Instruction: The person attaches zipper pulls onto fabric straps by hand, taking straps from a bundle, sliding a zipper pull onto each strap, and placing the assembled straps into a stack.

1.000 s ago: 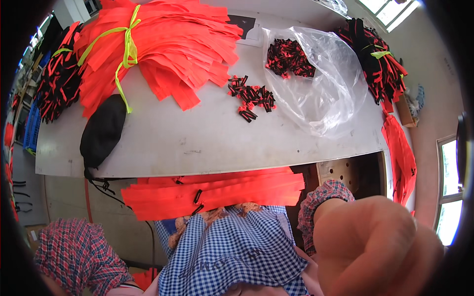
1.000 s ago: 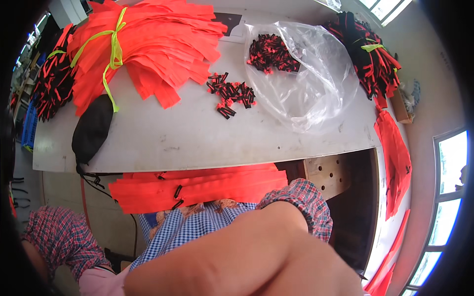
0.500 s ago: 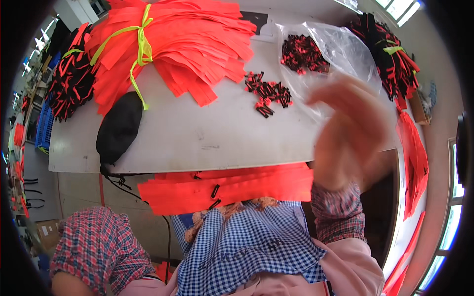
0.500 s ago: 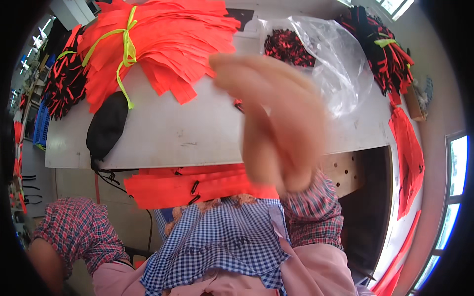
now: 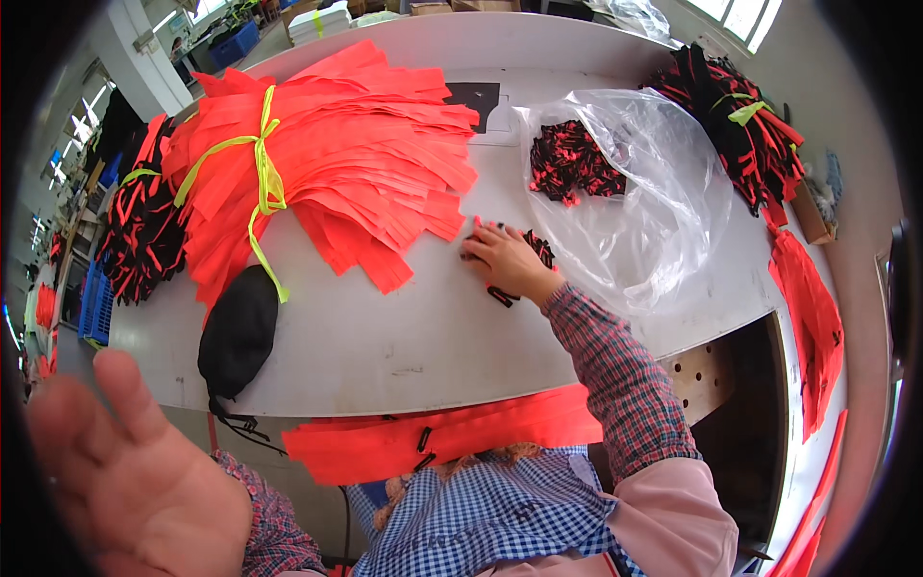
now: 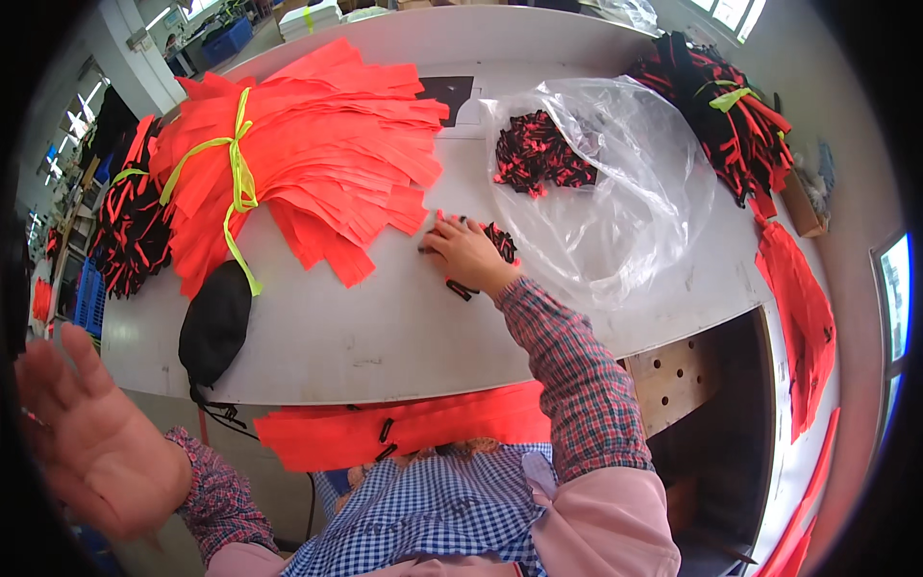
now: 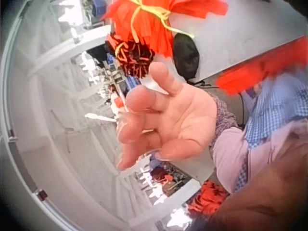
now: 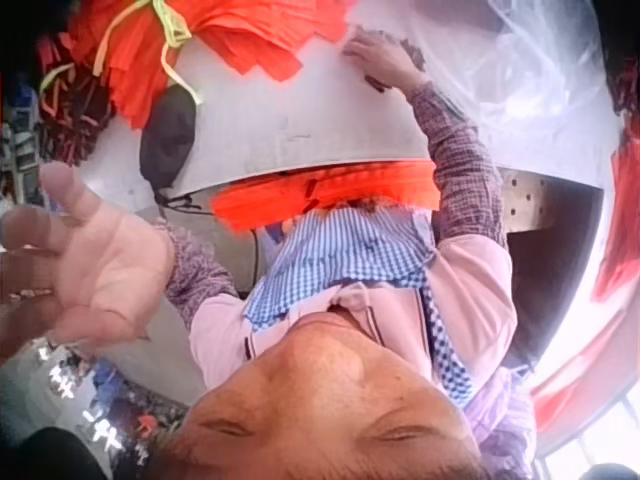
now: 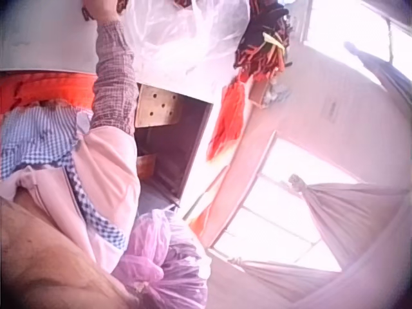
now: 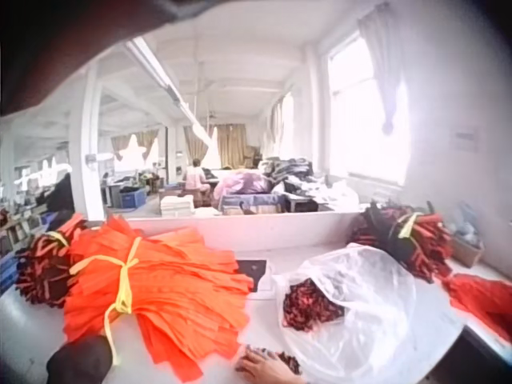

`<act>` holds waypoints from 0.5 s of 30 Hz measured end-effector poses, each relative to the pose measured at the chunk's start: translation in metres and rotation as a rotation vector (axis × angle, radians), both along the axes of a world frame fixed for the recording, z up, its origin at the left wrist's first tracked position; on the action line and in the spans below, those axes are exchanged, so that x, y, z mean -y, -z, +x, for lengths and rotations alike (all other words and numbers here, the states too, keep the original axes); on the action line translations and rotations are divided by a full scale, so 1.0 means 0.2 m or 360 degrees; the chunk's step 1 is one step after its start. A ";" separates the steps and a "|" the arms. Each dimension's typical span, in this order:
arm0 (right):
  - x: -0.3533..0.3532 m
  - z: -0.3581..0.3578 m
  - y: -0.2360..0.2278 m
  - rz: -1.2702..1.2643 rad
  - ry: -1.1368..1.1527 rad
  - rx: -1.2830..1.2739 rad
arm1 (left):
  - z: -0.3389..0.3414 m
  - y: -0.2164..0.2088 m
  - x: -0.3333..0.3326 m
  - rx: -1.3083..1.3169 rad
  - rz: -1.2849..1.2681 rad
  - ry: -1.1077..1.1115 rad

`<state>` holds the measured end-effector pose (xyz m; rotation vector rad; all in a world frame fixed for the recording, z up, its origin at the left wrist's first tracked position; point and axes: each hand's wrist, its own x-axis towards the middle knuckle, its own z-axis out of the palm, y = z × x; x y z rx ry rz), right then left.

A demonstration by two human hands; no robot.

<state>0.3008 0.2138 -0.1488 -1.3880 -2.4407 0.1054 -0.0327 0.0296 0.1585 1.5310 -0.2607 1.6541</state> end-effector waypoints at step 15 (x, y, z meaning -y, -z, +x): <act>0.36 0.02 -0.14 0.0195 0.0160 -0.0494 | 0.46 0.01 -0.46 -0.0344 0.0030 -0.0689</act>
